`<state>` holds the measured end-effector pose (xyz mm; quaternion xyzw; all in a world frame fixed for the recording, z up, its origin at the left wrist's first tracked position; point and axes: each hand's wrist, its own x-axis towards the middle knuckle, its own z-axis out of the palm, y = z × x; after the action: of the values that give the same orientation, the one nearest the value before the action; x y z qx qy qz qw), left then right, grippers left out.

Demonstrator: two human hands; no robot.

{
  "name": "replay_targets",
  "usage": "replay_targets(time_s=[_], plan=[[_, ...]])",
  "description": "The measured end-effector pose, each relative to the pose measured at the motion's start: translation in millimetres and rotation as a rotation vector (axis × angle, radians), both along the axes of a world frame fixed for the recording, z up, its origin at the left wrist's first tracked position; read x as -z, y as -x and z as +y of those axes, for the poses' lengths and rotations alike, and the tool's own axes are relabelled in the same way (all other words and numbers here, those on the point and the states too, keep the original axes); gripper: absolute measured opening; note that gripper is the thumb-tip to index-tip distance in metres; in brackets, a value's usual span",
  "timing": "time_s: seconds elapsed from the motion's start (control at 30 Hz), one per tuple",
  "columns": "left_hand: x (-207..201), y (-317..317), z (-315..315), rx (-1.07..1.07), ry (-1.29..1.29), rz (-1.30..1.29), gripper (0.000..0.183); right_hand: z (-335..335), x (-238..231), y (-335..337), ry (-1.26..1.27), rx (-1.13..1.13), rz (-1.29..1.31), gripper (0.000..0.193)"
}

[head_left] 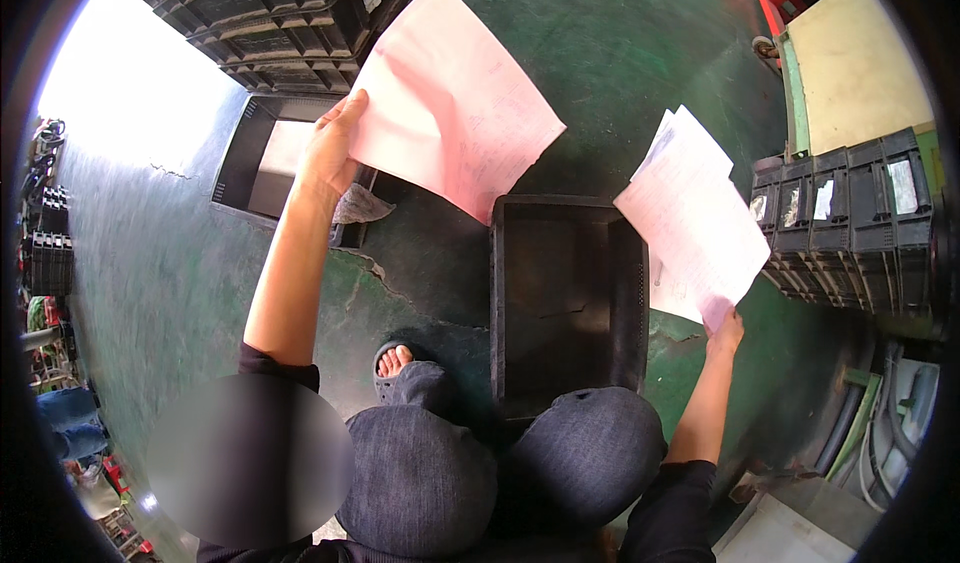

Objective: The person wipes the inside of plastic containers using a cloth, places paper diagrams into the containers, and then walks outside to a trash bin.

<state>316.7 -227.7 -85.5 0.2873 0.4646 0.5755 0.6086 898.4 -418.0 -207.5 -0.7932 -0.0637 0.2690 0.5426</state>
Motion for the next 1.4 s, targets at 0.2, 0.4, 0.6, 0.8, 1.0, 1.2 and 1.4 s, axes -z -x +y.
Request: replay_targets(time_s=[0.2,0.4,0.6,0.8,1.0,1.2,1.4], plan=[[-25,-24,2,0.045,-0.116,0.156,0.029,-26,54,-20,0.325,0.022,0.006,0.038],[-45,-135,3,0.082,-0.256,0.183,0.027,36,-49,72,-0.067,-0.468,-0.495,0.054],[-22,-186,-40,0.44,-0.052,0.029,0.031,120,-167,254,-0.36,-1.099,0.473,0.074],[-17,-162,-25,0.206,-0.153,0.054,0.029,116,-134,220,-0.301,-0.704,0.105,0.033],[16,-69,25,-0.063,-0.226,0.184,0.022,62,-68,69,-0.334,-0.192,0.297,0.022],[25,-37,38,-0.034,-0.339,0.18,0.02,-9,12,-13,-0.246,0.137,0.445,0.022],[-31,-69,27,-0.017,-0.458,0.282,0.025,-48,52,-29,0.184,0.112,0.106,0.035]])
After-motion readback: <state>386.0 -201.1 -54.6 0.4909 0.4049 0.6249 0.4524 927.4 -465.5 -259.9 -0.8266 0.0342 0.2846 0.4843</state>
